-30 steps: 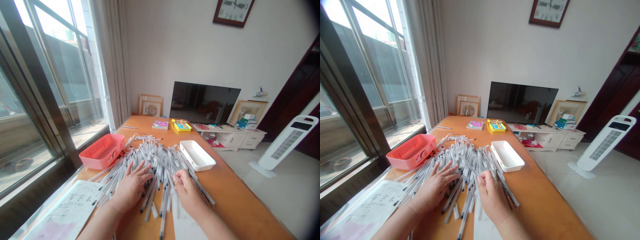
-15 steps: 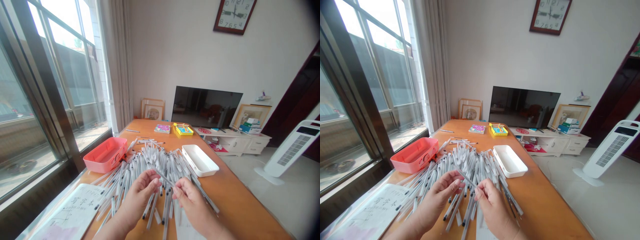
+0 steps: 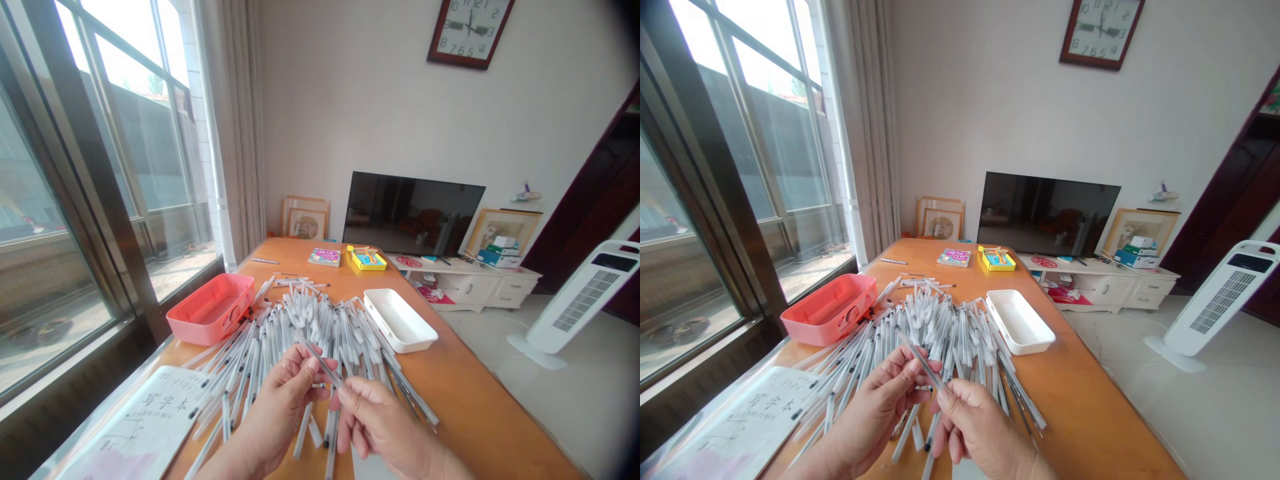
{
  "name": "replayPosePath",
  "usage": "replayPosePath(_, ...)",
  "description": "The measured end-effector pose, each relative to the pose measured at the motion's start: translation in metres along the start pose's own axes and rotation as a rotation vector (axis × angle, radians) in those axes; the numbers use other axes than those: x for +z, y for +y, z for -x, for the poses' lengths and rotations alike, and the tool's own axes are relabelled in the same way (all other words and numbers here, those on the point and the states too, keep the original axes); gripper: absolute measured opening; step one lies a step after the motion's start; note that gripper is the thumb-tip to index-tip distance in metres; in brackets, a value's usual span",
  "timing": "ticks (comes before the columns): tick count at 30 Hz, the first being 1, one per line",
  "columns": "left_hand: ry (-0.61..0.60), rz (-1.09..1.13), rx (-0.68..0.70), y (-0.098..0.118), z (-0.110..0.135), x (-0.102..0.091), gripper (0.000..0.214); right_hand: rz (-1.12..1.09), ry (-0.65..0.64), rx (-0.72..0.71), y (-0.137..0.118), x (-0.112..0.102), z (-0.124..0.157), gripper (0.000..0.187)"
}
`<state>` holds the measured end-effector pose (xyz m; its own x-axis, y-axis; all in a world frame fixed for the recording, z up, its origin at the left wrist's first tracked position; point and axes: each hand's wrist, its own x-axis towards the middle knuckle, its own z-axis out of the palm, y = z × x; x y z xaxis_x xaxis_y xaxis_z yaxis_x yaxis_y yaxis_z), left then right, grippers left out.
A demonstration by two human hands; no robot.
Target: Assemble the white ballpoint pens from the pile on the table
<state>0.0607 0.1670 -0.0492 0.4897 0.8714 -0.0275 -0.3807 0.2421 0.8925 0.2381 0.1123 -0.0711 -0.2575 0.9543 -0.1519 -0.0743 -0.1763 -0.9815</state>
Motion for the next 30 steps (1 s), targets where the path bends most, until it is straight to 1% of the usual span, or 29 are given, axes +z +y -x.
replayPosePath(3, -0.023, 0.048, -0.031, 0.001, 0.002, 0.002, 0.027, -0.049, -0.051, 0.035, 0.001, 0.001, 0.000, 0.043)
replayPosePath(5, -0.004, 0.073, -0.040, 0.001, 0.002, 0.002, 0.024, -0.045, -0.051, 0.029, 0.000, 0.002, 0.001, 0.044)
replayPosePath(7, 0.033, 0.092, -0.044, 0.000, 0.001, 0.001, 0.022, 0.022, -0.032, -0.004, -0.004, 0.004, 0.003, 0.045)
replayPosePath(10, 0.087, 0.094, -0.045, -0.001, 0.001, 0.000, 0.024, 0.184, 0.000, -0.048, -0.011, 0.008, 0.006, 0.045)
replayPosePath(13, 0.123, 0.071, -0.024, -0.004, 0.001, 0.001, 0.026, 0.372, 0.060, -0.093, -0.018, 0.012, 0.009, 0.043)
replayPosePath(16, 0.153, 0.032, -0.007, -0.007, 0.000, 0.004, 0.029, 0.592, 0.130, -0.168, -0.020, 0.015, 0.010, 0.042)
replayPosePath(18, 0.174, 0.016, -0.005, -0.007, -0.002, 0.003, 0.030, 0.736, 0.175, -0.216, -0.019, 0.015, 0.010, 0.038)
replayPosePath(21, 0.278, 0.025, 0.039, -0.002, -0.007, -0.008, 0.034, 0.936, 0.237, -0.288, -0.016, 0.015, 0.010, 0.032)
replayPosePath(23, 0.394, 0.024, 0.111, 0.004, -0.009, -0.017, 0.036, 1.017, 0.257, -0.327, -0.014, 0.014, 0.010, 0.031)
replayPosePath(24, 0.407, 0.010, 0.131, 0.007, -0.009, -0.020, 0.036, 1.039, 0.263, -0.336, -0.013, 0.014, 0.010, 0.031)
replayPosePath(26, 0.362, -0.029, 0.136, 0.010, -0.008, -0.023, 0.034, 1.062, 0.281, -0.326, -0.010, 0.014, 0.007, 0.031)
replayPosePath(30, 0.262, -0.224, 0.105, 0.009, -0.002, -0.017, 0.033, 1.079, 0.352, -0.283, 0.000, 0.009, 0.001, 0.027)
